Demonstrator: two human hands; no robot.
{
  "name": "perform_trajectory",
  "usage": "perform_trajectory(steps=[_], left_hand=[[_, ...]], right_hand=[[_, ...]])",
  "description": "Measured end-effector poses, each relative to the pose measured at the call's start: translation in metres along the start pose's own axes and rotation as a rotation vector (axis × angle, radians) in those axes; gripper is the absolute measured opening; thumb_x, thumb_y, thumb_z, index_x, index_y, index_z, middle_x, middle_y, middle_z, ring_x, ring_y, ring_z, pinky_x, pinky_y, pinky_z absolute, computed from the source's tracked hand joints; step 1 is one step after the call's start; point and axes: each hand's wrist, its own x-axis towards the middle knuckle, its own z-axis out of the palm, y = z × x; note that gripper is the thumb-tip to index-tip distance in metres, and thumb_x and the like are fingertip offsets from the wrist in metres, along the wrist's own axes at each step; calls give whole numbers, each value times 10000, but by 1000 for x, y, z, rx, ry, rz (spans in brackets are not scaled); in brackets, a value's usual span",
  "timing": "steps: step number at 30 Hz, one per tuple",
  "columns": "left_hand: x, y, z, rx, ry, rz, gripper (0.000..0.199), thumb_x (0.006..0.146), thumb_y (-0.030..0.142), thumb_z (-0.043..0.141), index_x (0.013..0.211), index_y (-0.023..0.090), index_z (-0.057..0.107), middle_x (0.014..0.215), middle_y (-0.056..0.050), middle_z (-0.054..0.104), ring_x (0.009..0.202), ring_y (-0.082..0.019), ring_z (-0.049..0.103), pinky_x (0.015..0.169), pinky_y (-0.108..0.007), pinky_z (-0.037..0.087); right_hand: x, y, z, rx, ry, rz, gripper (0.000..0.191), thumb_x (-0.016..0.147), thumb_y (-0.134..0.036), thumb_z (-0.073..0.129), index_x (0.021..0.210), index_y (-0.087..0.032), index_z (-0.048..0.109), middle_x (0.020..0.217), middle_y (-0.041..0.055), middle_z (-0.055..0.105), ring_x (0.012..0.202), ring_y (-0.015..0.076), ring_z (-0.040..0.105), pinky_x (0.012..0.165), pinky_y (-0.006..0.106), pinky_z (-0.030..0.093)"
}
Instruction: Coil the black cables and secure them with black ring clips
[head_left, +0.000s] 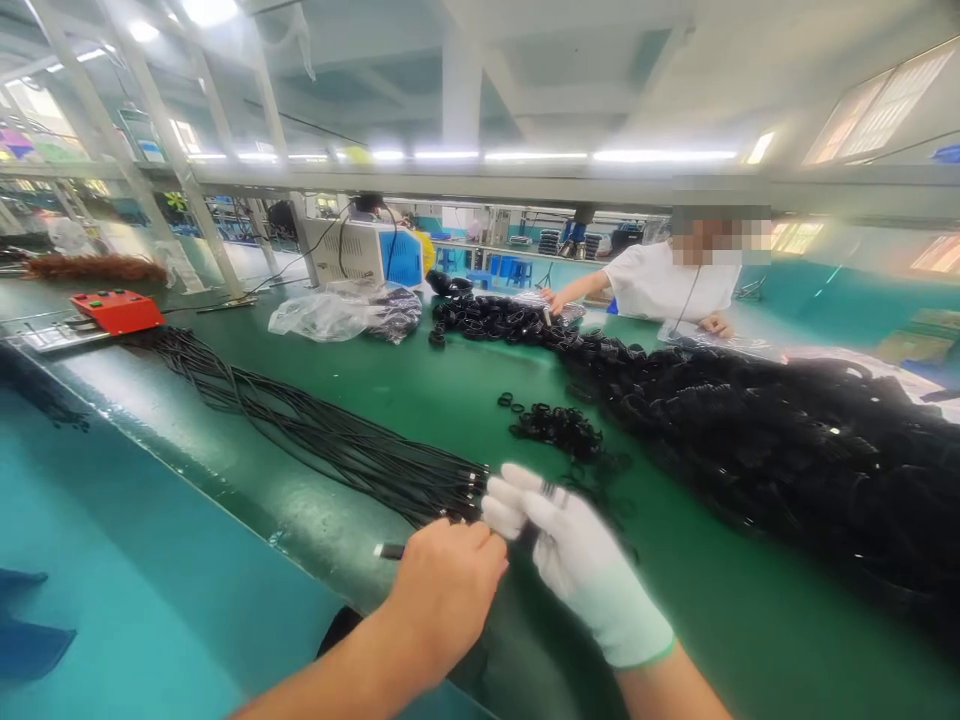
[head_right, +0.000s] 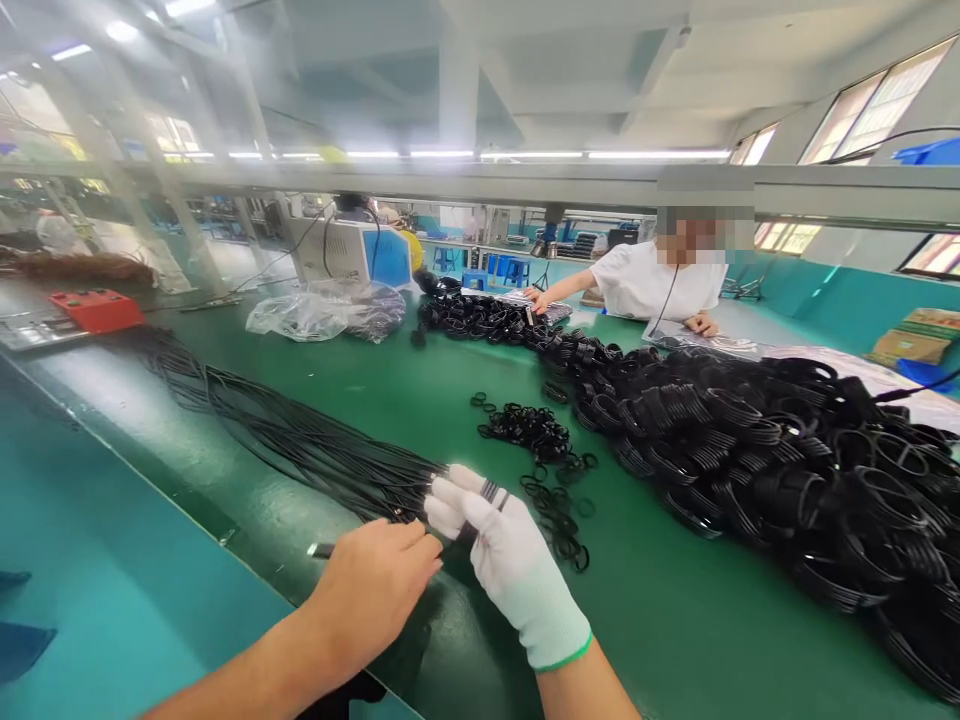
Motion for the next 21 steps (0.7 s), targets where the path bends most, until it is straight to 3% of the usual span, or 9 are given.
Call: perform_trajectory(steps=[2,5,10,13,16,18,21], left_hand=[[7,-12,-10,26,72,169,152,832,182,518,681,193,537,677,8,607,620,-166,525,580,-297,293],[22,-34,-26,13,63,366,167,815,304,584,701,189,547,681,12,597,656,-158,505,632,-296,319],[38,-50,-32,-184,-49,433,96,803,290,615,756,207,608,696,31,625,710,-134,520,764,-270,360],[39,-48,-31,-241,-27,450,133,845,212,545,751,205,639,804,-5,655,850,-161,534,875,-298,343],[41,-48,-35,-332,-84,388,214,837,132,493,702,191,649,848,-34,636,882,-177,537,813,-288,383],[42,-51,-34,-557,-238,278,157,810,159,532,709,184,649,785,-17,614,768,-144,551,695,-239,414],[41,-52,-24,-1005,-450,-6,105,778,239,574,842,174,625,702,24,572,563,-91,496,524,-201,396]], right_hand=[[-3,3,5,-87,-99,69,248,752,-207,679,976,-114,630,899,94,675,764,166,608,754,332,451],[-9,9,9,-75,-300,217,204,792,-229,635,943,-91,628,863,87,641,730,139,566,743,320,435],[-13,19,2,76,-388,392,292,725,-258,708,933,-85,598,801,51,578,694,121,537,759,346,440],[-12,22,-4,49,-396,448,340,711,-294,717,935,-70,595,786,72,594,694,155,578,767,400,450],[-12,23,-8,46,-416,480,384,706,-332,712,947,-54,601,788,102,631,732,207,630,780,442,459],[-14,22,-9,63,-430,474,404,712,-342,700,967,-43,606,791,118,651,728,232,650,783,480,461],[-15,20,-6,127,-422,474,356,698,-321,711,922,-63,610,747,87,654,678,206,647,766,470,470]])
